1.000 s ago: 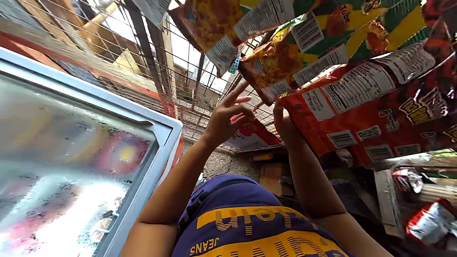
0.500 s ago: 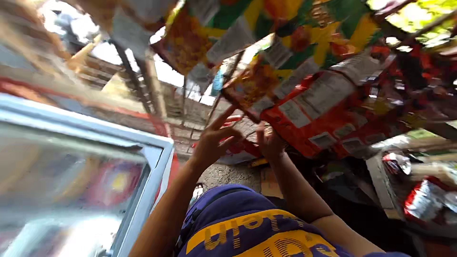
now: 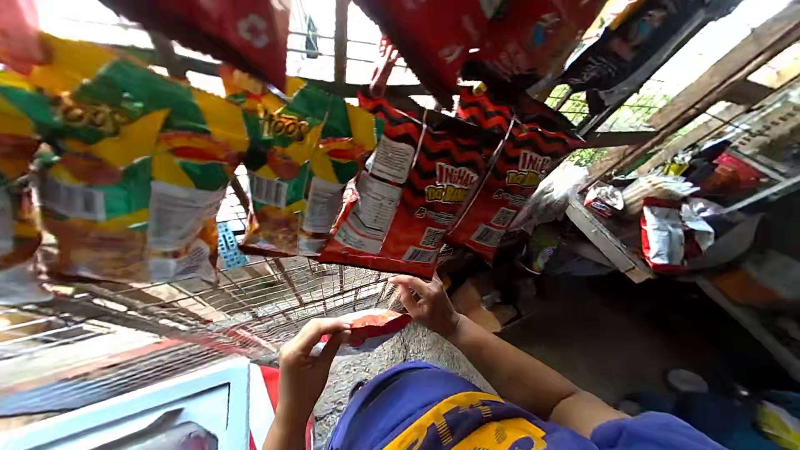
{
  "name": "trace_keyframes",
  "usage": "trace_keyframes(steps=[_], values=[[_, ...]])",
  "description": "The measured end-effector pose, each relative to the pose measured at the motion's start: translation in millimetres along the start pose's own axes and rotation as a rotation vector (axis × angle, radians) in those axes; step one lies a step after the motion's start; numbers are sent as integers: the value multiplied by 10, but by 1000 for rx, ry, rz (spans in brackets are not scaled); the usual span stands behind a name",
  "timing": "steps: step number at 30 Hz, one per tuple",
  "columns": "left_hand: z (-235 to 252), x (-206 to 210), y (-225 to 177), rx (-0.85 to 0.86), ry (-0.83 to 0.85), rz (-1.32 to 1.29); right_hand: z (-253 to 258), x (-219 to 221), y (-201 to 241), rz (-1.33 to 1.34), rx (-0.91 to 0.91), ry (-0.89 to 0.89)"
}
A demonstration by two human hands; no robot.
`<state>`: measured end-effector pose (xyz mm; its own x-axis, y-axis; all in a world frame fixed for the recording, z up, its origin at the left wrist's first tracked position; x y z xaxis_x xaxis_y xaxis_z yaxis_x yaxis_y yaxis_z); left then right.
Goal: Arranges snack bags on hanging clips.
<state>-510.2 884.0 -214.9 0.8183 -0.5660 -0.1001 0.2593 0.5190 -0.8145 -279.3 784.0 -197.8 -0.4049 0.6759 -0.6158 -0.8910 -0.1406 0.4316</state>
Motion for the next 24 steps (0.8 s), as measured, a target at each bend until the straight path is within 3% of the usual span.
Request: trace_keyframes(steps=[7,15,20,24], values=[[1,262,6,-25,112,-93,-342,-305,-345,210,207,-38],[18,715,-144,-45,191,-147,-582,-395,-431,342,230,200],[16,927,-306,-51,129,-195,-561,-560,-516,403,119,266],[-34,1023,-455,-56,-48,-296,-413,-804,-575,407,29,316]])
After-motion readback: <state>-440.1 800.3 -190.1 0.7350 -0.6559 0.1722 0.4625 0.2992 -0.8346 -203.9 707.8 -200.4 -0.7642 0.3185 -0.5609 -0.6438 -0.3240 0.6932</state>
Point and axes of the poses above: each hand's wrist, its own z-axis towards the middle knuckle, its own x-axis out of the palm, y = z × x, the point moved 3 cm from there along z, towards the middle knuckle, and after that the axes turned 2 degrees about -z, right-handed, at the moved point
